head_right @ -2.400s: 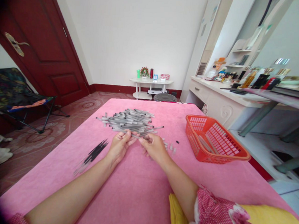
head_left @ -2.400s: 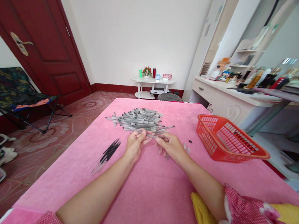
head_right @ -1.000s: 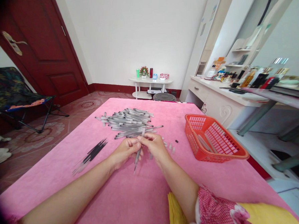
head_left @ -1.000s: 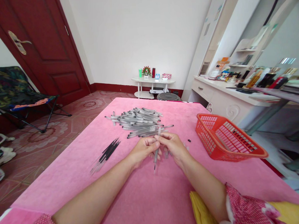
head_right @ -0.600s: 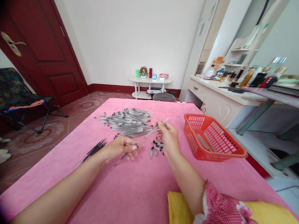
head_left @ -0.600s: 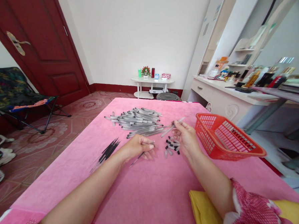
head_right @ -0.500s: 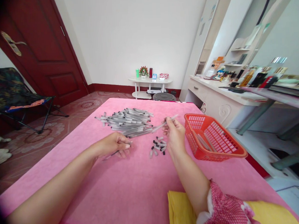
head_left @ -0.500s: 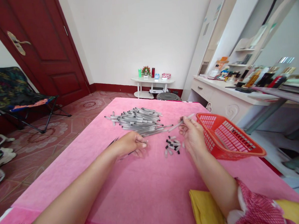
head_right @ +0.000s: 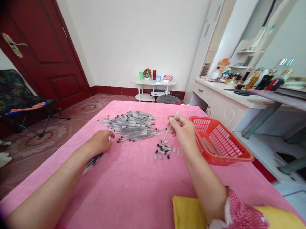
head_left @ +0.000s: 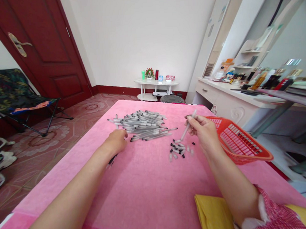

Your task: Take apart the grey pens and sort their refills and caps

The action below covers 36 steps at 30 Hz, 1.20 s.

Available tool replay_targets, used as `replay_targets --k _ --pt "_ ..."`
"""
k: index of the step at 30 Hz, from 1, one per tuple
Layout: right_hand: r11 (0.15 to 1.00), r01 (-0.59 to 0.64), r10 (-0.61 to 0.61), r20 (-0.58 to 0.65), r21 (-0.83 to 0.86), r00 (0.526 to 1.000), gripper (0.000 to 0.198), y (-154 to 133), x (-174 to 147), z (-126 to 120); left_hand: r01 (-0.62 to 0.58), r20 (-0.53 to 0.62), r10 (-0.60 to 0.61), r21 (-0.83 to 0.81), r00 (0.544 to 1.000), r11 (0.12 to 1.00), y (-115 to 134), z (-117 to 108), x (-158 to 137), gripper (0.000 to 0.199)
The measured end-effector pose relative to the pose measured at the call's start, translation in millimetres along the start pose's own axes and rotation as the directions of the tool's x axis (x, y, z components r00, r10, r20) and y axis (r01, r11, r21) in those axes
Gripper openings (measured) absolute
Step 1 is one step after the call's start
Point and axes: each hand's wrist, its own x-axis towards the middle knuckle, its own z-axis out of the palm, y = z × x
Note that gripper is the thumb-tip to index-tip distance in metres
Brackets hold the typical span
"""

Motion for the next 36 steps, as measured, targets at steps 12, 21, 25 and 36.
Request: replay_targets --k 12,21,25,36 --pt "0.209 -0.291 -0.290 -0.344 -0.934 0.893 0.033 -23 31 -93 -0.013 -0.083 0.026 0.155 0.996 0.988 31 -1 -8 0.028" --pt "0.250 -0.084 -0.180 -0.132 -0.965 0.975 0.029 -21 24 -72 -0.403 -0.084 0.406 0.045 0.910 0.914 57 44 -22 0.024" --pt "0.377 0.141 -0.232 0.054 -0.916 0.971 0.021 -31 22 -42 -0.439 -0.067 0.444 0.072 0.894 0.895 63 52 -25 0.025" --pt "0.617 0.438 -0.260 0.355 -0.655 0.898 0.019 -29 41 35 -0.458 -0.116 0.452 -0.030 0.884 0.888 55 59 -24 0.025"
